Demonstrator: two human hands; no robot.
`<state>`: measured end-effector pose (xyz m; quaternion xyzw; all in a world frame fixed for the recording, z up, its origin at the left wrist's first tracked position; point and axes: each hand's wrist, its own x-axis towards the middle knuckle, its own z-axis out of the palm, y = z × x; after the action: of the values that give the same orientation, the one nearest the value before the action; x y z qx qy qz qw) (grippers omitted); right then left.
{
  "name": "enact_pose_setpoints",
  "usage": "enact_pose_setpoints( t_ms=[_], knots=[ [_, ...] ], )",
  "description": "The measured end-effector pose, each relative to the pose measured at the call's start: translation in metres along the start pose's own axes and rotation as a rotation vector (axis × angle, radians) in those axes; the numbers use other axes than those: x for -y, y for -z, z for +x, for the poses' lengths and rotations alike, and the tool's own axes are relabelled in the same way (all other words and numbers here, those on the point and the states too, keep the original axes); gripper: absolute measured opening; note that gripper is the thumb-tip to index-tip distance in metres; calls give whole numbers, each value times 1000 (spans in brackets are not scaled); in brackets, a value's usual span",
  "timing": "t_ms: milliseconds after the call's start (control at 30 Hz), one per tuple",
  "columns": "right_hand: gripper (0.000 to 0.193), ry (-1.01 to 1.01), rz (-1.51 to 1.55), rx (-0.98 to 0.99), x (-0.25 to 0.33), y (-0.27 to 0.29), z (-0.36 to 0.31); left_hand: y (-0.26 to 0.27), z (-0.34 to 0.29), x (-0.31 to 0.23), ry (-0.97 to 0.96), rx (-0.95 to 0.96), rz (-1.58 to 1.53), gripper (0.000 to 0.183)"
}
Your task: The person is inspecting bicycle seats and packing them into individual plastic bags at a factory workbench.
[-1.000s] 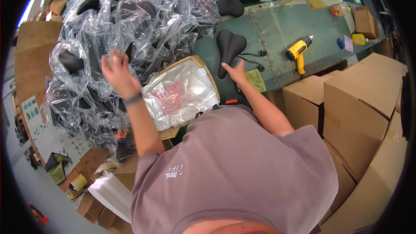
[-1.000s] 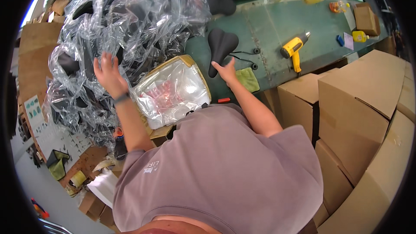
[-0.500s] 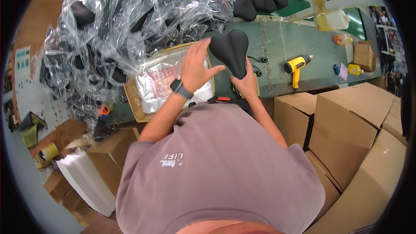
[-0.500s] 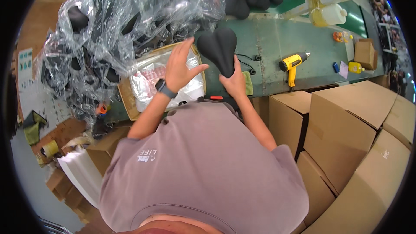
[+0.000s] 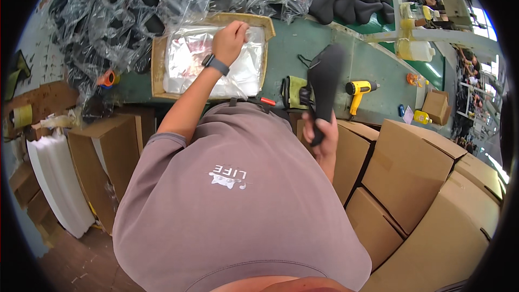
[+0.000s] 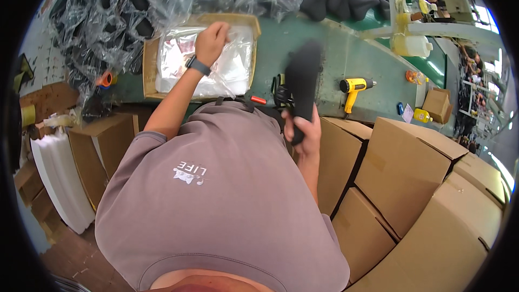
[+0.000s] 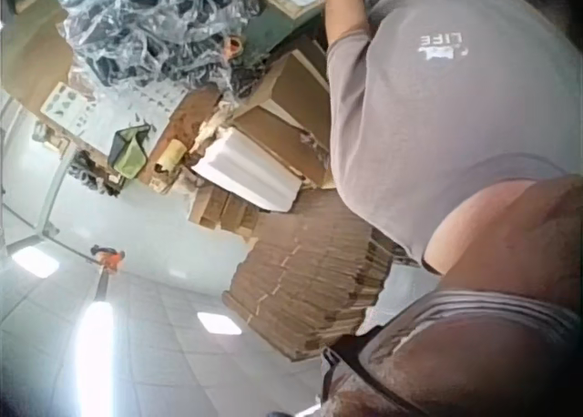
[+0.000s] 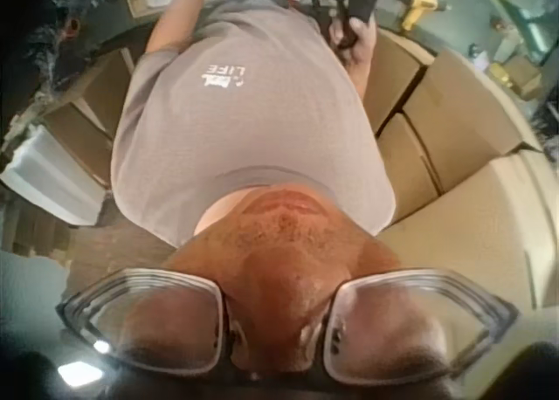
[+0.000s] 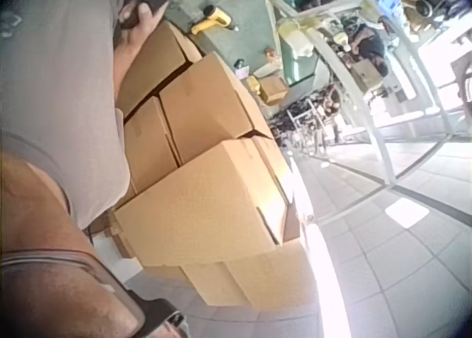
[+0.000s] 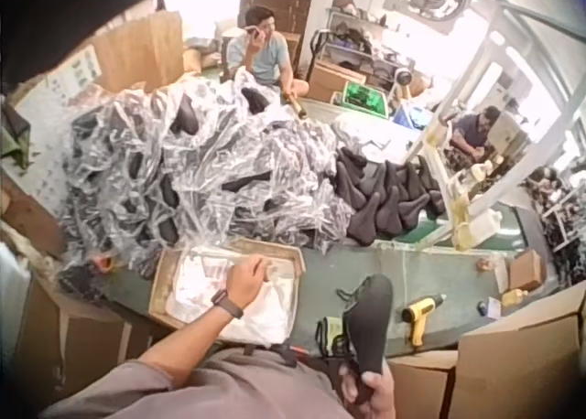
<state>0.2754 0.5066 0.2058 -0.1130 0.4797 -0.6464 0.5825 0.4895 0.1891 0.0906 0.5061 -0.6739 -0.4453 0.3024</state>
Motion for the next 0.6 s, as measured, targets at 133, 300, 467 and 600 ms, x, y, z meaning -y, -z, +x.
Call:
enact_pose_setpoints(
  t_ms=[133, 300, 467, 600],
  knots=[
    [82, 41, 96, 145, -3, -12, -13, 8, -103, 59, -228, 94, 237, 23],
    [46, -91, -143, -93, -28, 15, -10, -4, -141, 88, -226, -131, 540, 41],
    [35, -211, 23, -189, -63, 31, -24, 0, -138, 186, 175, -476, 156, 49],
    [40, -270, -22, -165, -74, 36, -21, 9, -127, 208, 102, 640, 608, 51]
  ],
)
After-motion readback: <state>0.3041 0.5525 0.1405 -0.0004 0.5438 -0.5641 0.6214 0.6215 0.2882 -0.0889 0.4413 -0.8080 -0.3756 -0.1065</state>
